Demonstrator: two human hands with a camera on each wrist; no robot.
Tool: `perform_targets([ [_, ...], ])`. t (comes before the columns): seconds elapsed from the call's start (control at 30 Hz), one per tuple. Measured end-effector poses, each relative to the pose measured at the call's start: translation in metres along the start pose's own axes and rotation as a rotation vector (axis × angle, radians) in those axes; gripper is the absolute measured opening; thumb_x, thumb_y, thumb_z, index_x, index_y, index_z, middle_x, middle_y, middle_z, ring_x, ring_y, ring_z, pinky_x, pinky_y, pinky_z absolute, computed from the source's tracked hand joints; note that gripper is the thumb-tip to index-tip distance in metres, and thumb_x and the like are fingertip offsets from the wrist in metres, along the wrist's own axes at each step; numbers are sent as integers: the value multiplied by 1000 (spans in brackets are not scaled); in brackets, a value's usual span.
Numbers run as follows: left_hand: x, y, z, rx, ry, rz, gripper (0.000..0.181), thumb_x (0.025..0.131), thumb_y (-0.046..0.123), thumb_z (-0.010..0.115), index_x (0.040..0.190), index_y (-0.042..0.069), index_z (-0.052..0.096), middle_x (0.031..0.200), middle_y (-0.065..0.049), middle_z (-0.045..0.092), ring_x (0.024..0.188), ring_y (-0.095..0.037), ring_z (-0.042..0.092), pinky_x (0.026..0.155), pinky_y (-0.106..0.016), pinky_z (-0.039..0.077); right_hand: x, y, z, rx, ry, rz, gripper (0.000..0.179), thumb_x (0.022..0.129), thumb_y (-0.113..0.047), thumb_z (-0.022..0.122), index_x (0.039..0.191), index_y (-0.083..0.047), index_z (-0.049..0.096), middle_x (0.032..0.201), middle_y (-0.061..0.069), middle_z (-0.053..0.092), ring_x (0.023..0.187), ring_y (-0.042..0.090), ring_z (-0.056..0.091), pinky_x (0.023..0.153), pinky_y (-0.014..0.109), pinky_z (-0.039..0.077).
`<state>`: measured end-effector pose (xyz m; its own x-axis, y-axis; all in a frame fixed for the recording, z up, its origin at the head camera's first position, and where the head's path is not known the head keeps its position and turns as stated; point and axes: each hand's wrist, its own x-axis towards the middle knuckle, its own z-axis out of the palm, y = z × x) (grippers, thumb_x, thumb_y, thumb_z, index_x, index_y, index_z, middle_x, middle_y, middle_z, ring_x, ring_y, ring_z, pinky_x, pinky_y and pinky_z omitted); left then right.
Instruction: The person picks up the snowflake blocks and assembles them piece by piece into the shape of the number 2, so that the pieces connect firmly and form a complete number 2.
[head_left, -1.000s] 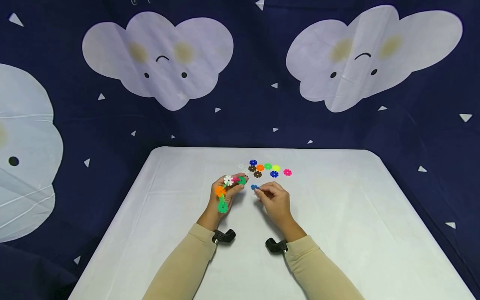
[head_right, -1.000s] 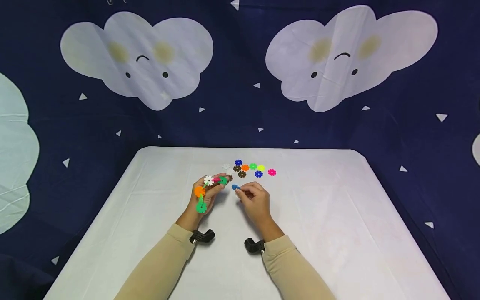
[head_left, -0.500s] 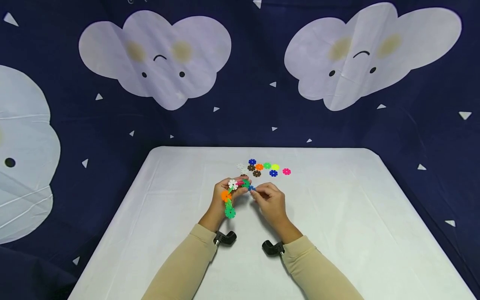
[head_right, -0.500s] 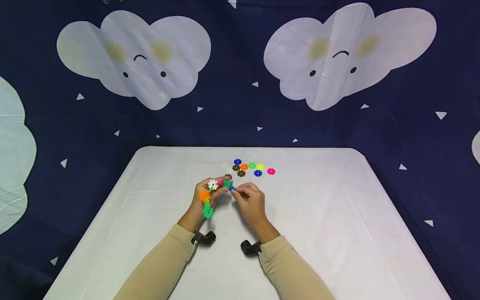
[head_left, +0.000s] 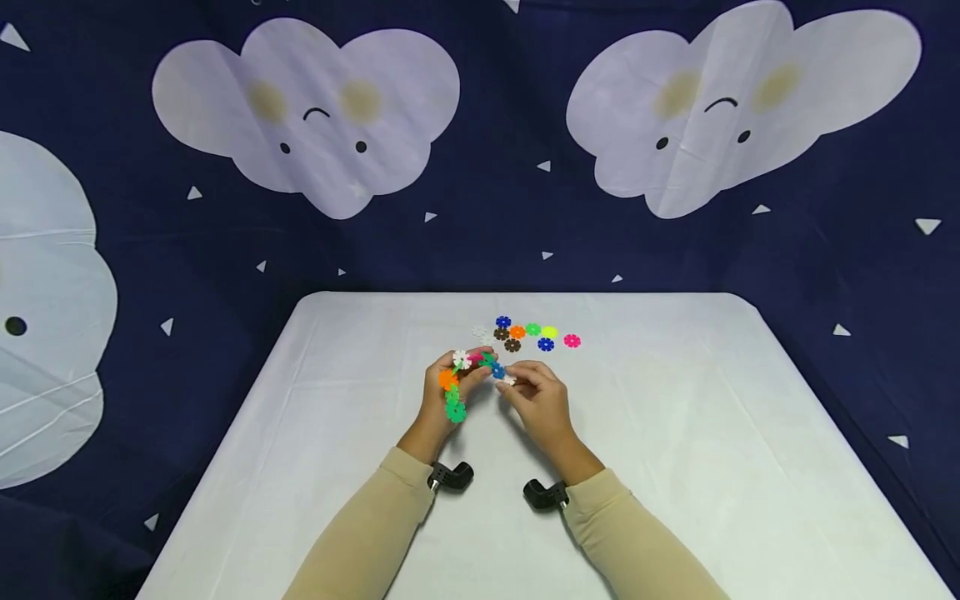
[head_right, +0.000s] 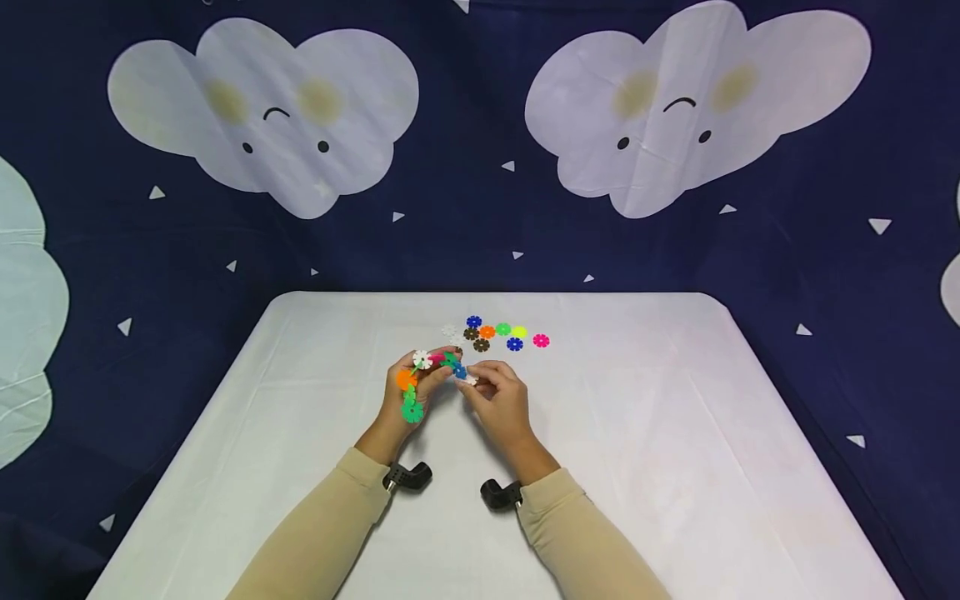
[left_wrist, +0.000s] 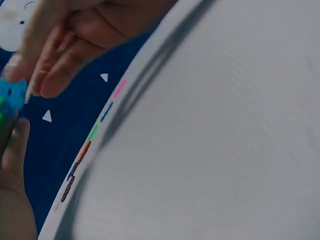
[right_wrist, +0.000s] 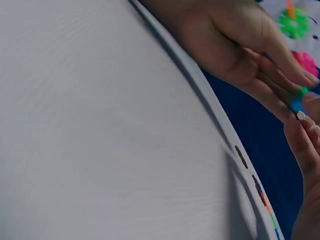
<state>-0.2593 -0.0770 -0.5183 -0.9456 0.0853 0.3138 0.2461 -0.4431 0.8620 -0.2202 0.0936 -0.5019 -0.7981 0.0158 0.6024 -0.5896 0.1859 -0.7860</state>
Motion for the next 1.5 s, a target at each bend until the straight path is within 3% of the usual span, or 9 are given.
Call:
perform_targets([
  [0.2, 2, 2, -2, -114, 85, 8, 32, 91, -17, 70, 122, -19, 61, 130, -31, 66, 119, -44, 65, 105, -42, 54, -4, 27, -4, 157, 0, 240, 31, 84, 16, 81, 114, 15, 73, 118, 26, 66, 93, 25, 65, 78, 17, 60],
  [0.37, 2, -1, -1, -139, 62, 12, 34, 91, -21, 68, 124, -23, 58, 133, -33, 63, 124, -60, 53, 106, -45, 53, -7, 33, -2, 212, 2, 291, 30, 85, 11, 83, 114, 9, 76, 119, 20, 68, 96, 20, 64, 79, 20, 60],
  [0.63, 1, 2, 1, -145, 62, -5, 28, 90, -21, 69, 117, -22, 62, 130, -31, 66, 115, -36, 70, 105, -43, 53, -6, 31, 3, 219, 48, 277, 27, 84, 13, 83, 110, 13, 76, 115, 28, 69, 92, 15, 65, 77, 17, 59],
  [0.9, -3, 13, 4, -176, 32, -58, 33, 94, -18, 66, 125, -24, 58, 136, -39, 58, 122, -50, 62, 103, -42, 55, -7, 28, 11, 341, 102, 285, 22, 85, 16, 80, 106, 15, 75, 106, 29, 70, 89, 18, 72, 79, 25, 63],
  [1.03, -2, 9, 3, -173, 21, -32, 30, 94, -21, 64, 123, -24, 57, 135, -35, 60, 122, -50, 62, 105, -45, 54, -8, 27, 13, 301, 113, 259, 21, 84, 14, 82, 105, 13, 76, 102, 26, 70, 87, 17, 70, 75, 22, 62],
  [1.2, 2, 0, -3, -152, -16, -4, 33, 96, -24, 58, 129, -22, 56, 135, -30, 64, 119, -39, 67, 107, -44, 53, -8, 29, 10, 288, 52, 248, 32, 84, 13, 83, 115, 13, 73, 107, 27, 69, 88, 18, 69, 74, 21, 62],
  [1.33, 4, -4, -8, -163, -13, -3, 34, 97, -24, 57, 131, -20, 57, 131, -29, 66, 120, -40, 66, 105, -41, 54, -5, 33, 3, 319, -43, 249, 50, 84, 15, 81, 131, 15, 63, 123, 32, 64, 101, 33, 68, 86, 30, 63],
  [1.43, 5, -5, -9, -167, -8, 1, 35, 97, -21, 58, 132, -22, 55, 126, -28, 69, 118, -38, 67, 103, -39, 56, 0, 38, -7, 229, -65, 250, 56, 86, 10, 83, 138, 12, 60, 131, 30, 62, 110, 45, 64, 95, 36, 60],
  [1.5, 6, -5, -9, -169, -13, 5, 35, 98, -21, 59, 132, -24, 53, 122, -23, 72, 116, -35, 69, 102, -37, 57, 4, 43, -16, 94, -39, 261, 55, 89, 3, 84, 138, 9, 61, 132, 26, 63, 114, 46, 62, 100, 40, 57],
])
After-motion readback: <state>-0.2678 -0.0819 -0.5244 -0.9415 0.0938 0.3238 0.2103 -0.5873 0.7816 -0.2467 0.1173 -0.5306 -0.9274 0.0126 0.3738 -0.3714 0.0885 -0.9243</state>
